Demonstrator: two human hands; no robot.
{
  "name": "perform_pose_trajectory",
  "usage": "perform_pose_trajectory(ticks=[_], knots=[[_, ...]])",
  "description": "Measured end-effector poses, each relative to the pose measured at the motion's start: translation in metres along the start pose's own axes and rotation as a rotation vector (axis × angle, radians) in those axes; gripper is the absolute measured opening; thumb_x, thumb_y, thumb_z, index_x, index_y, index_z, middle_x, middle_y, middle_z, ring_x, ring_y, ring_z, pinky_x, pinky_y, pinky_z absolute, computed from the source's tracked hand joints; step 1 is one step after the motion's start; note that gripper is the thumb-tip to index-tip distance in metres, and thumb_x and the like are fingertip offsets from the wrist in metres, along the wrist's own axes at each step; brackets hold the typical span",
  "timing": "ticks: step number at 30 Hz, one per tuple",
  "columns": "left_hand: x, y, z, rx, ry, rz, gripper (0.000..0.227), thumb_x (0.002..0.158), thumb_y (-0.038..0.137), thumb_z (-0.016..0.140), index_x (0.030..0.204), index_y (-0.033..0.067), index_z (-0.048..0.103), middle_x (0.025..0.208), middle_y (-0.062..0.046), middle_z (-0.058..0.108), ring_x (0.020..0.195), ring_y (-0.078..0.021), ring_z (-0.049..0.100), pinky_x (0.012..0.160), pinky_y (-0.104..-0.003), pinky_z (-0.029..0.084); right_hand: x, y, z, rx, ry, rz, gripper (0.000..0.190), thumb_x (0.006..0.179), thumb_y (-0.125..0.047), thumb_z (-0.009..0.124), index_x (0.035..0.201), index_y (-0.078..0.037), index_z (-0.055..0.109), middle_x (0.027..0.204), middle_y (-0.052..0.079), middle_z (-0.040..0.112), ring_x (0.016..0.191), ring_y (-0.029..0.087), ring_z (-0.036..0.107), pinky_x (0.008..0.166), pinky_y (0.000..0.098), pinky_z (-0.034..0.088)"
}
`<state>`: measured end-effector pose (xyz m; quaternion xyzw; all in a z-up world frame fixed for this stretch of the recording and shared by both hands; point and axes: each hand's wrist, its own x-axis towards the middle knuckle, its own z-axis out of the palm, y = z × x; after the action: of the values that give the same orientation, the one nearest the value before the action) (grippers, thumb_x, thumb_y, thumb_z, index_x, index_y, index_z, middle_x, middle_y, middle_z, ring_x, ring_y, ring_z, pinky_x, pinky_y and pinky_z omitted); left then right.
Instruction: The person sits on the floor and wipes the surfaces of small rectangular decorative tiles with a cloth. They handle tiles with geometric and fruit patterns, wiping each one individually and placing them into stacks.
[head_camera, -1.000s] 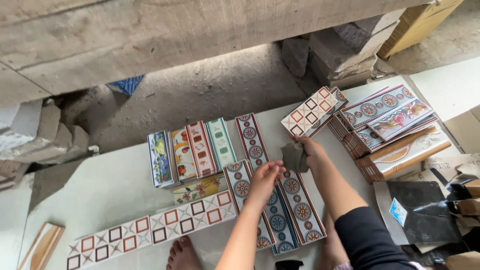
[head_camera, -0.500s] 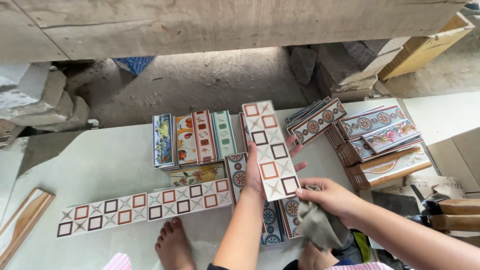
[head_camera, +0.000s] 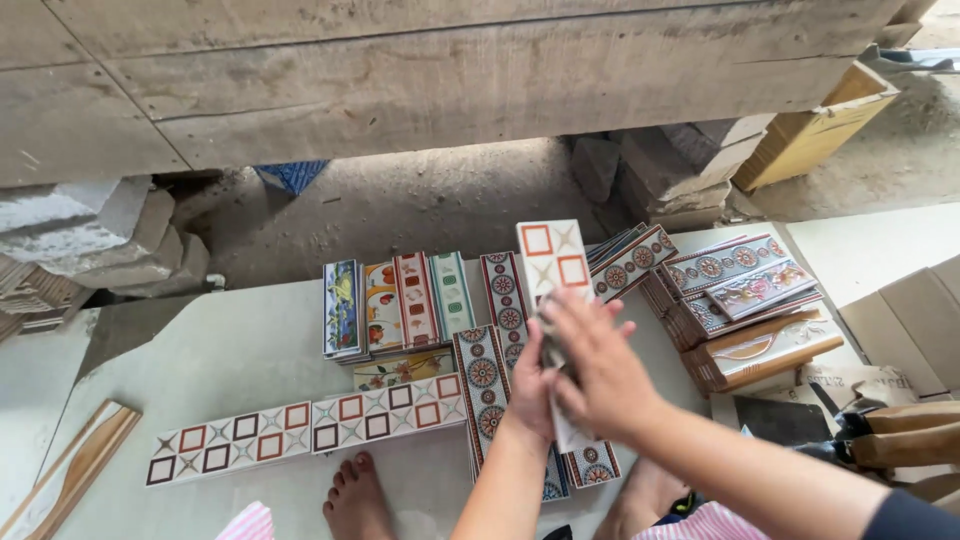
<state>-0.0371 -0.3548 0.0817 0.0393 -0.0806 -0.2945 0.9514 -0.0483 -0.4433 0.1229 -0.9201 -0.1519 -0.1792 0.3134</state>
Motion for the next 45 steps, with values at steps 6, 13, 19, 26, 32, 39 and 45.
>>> perform_pose_trajectory(ticks=[6, 13, 19, 26, 32, 39, 45], knots=[[-0.005, 0.025, -0.045, -0.053, 0.005, 0.0, 0.076, 0.076, 0.06, 0.038, 0.133, 0.0098, 0.03, 0.129, -0.013, 0.04, 0.118, -0.0312, 0.039, 0.09, -0.058, 0.033, -0.05, -0.014, 0.033, -0.206, -0.386, -0.423, 0.059, 0.086, -0.034, 0.04, 0.13, 0.002, 0.027, 0.135, 0.024, 0.025, 0.127, 0.037, 0.02, 0.101, 0.0491, 0.018], [-0.011, 0.012, -0.023, -0.055, -0.024, -0.047, 0.076, 0.079, 0.053, 0.041, 0.135, 0.0046, 0.027, 0.133, -0.017, 0.036, 0.119, -0.0306, 0.039, 0.09, -0.049, 0.038, -0.025, 0.015, 0.04, -0.409, -0.245, -0.3, 0.065, 0.081, -0.037, 0.043, 0.132, 0.0, 0.024, 0.138, 0.019, 0.023, 0.129, 0.03, 0.021, 0.103, 0.0437, 0.017], [-0.012, -0.019, -0.037, -0.045, 0.113, -0.318, 0.071, 0.08, 0.06, 0.039, 0.131, 0.0115, 0.04, 0.126, -0.011, 0.047, 0.113, -0.0317, 0.046, 0.093, -0.055, 0.034, 0.024, 0.042, 0.018, -0.44, -0.08, 0.093, 0.062, 0.085, -0.036, 0.032, 0.133, 0.001, 0.018, 0.139, 0.021, 0.017, 0.128, 0.033, 0.017, 0.104, 0.0417, 0.012], [-0.007, 0.018, -0.035, 0.1, 0.172, -0.083, 0.074, 0.076, 0.059, 0.035, 0.133, 0.0122, 0.029, 0.132, -0.011, 0.038, 0.122, -0.0265, 0.034, 0.09, -0.051, 0.034, -0.04, -0.011, 0.042, -0.263, -0.173, -0.097, 0.061, 0.08, -0.027, 0.045, 0.13, 0.001, 0.025, 0.136, 0.022, 0.021, 0.126, 0.035, 0.022, 0.103, 0.0457, 0.013], [-0.009, 0.017, -0.022, 0.011, 0.023, -0.094, 0.073, 0.083, 0.056, 0.03, 0.134, 0.0042, 0.026, 0.132, -0.016, 0.036, 0.118, -0.0279, 0.039, 0.095, -0.047, 0.033, -0.036, 0.011, 0.049, -0.284, -0.184, -0.152, 0.06, 0.084, -0.032, 0.038, 0.133, -0.001, 0.023, 0.138, 0.021, 0.02, 0.127, 0.033, 0.022, 0.103, 0.0443, 0.014], [-0.014, 0.01, -0.049, 0.03, 0.155, -0.337, 0.053, 0.086, 0.053, 0.034, 0.121, 0.0176, 0.05, 0.114, -0.012, 0.055, 0.098, -0.0247, 0.056, 0.088, -0.047, 0.044, -0.001, 0.046, 0.038, -0.436, 0.018, -0.097, 0.063, 0.085, -0.039, 0.034, 0.136, -0.004, 0.02, 0.141, 0.02, 0.015, 0.129, 0.032, 0.017, 0.102, 0.0503, 0.007], [-0.026, 0.015, -0.054, 0.184, 0.076, -0.463, 0.052, 0.092, 0.043, 0.027, 0.126, 0.0073, 0.04, 0.115, -0.021, 0.052, 0.087, -0.0319, 0.06, 0.057, -0.038, 0.055, 0.016, 0.062, 0.017, -0.529, 0.087, -0.072, 0.067, 0.085, -0.048, 0.03, 0.135, -0.004, 0.021, 0.136, 0.024, 0.022, 0.12, 0.035, 0.035, 0.093, 0.0478, 0.026]])
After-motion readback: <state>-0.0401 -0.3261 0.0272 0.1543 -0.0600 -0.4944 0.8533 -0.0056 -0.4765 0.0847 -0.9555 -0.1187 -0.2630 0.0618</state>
